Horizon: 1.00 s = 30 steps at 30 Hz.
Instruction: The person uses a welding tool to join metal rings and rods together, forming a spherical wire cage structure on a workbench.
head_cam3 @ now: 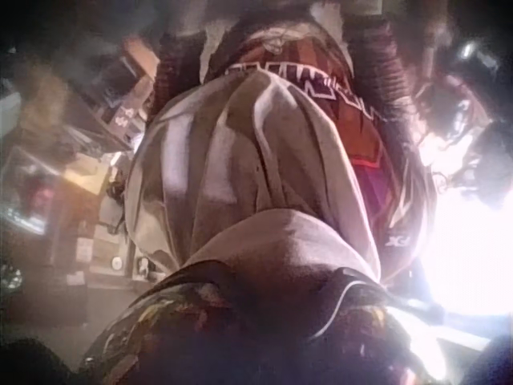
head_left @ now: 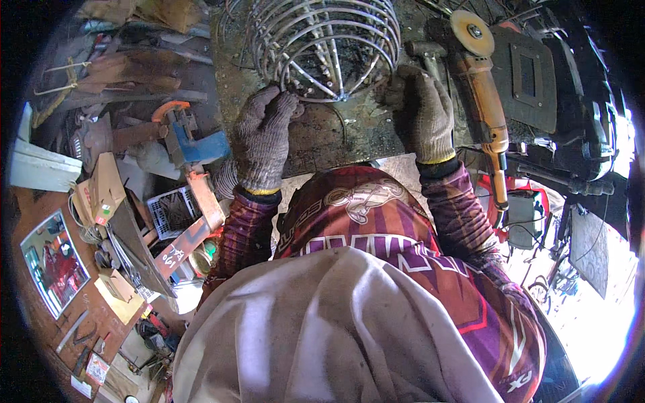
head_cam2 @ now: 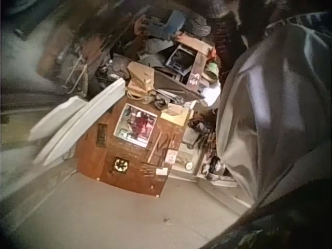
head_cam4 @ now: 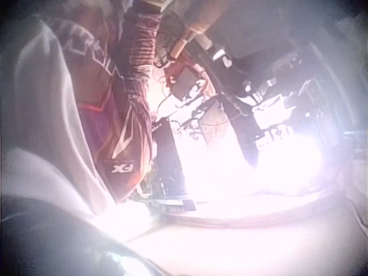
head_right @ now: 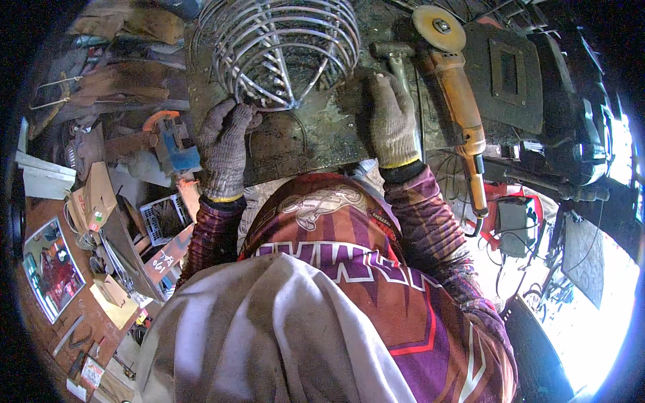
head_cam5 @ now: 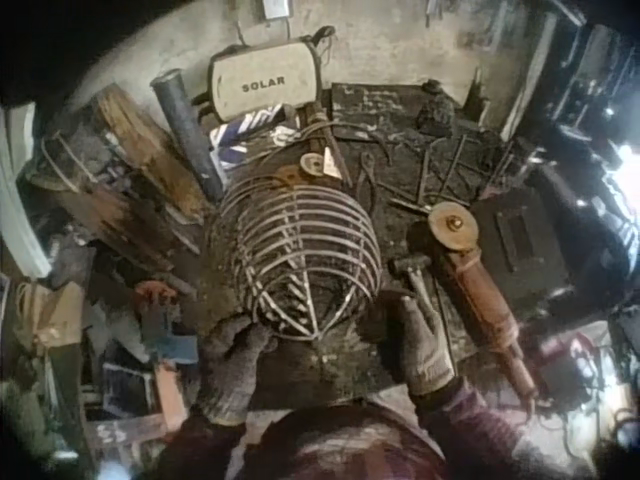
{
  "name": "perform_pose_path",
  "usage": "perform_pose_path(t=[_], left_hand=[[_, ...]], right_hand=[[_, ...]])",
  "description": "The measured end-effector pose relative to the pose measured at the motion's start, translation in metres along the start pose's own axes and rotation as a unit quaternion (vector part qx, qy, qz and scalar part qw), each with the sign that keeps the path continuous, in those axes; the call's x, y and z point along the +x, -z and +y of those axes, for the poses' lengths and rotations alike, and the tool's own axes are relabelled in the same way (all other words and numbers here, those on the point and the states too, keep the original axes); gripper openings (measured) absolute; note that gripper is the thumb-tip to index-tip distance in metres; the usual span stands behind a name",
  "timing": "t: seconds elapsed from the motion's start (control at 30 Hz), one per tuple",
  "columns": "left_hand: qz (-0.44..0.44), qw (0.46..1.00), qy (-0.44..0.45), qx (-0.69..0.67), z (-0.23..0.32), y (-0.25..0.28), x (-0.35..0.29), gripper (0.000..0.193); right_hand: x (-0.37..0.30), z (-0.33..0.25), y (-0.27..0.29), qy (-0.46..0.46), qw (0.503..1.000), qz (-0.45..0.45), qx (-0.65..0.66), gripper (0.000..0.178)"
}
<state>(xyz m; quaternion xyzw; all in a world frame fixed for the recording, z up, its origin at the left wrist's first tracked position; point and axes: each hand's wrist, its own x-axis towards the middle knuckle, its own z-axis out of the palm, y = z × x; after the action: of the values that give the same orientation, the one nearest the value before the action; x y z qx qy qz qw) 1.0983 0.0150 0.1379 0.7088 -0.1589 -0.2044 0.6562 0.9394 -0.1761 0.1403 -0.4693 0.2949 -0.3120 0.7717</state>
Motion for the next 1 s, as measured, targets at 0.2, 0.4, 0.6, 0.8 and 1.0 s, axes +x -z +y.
perform_pose_path(t=[0.2, 0.4, 0.6, 0.8, 1.0], left_hand=[[-0.001, 1.000, -0.005, -0.018, -0.003, 0.002, 0.000, 0.025], [-0.002, 1.000, 0.008, -0.003, 0.001, 0.001, -0.001, 0.025], [-0.001, 0.997, -0.069, 0.045, 0.006, 0.000, -0.003, 0.024], [0.008, 1.000, 0.014, -0.020, 0.006, -0.003, -0.003, 0.022], [0.002, 1.000, -0.004, -0.012, 0.007, -0.003, -0.003, 0.021]], right_hand=[[0.004, 0.001, 0.004, -0.045, 0.999, -0.015, -0.007, 0.029], [0.006, -0.001, 0.000, -0.045, 0.983, -0.032, -0.174, 0.024], [0.009, 0.005, 0.000, -0.035, 0.982, -0.009, -0.184, 0.022], [0.005, -0.003, -0.004, -0.022, 0.976, -0.007, -0.218, 0.021], [0.005, 0.005, 0.001, -0.016, 0.971, -0.003, -0.237, 0.020]])
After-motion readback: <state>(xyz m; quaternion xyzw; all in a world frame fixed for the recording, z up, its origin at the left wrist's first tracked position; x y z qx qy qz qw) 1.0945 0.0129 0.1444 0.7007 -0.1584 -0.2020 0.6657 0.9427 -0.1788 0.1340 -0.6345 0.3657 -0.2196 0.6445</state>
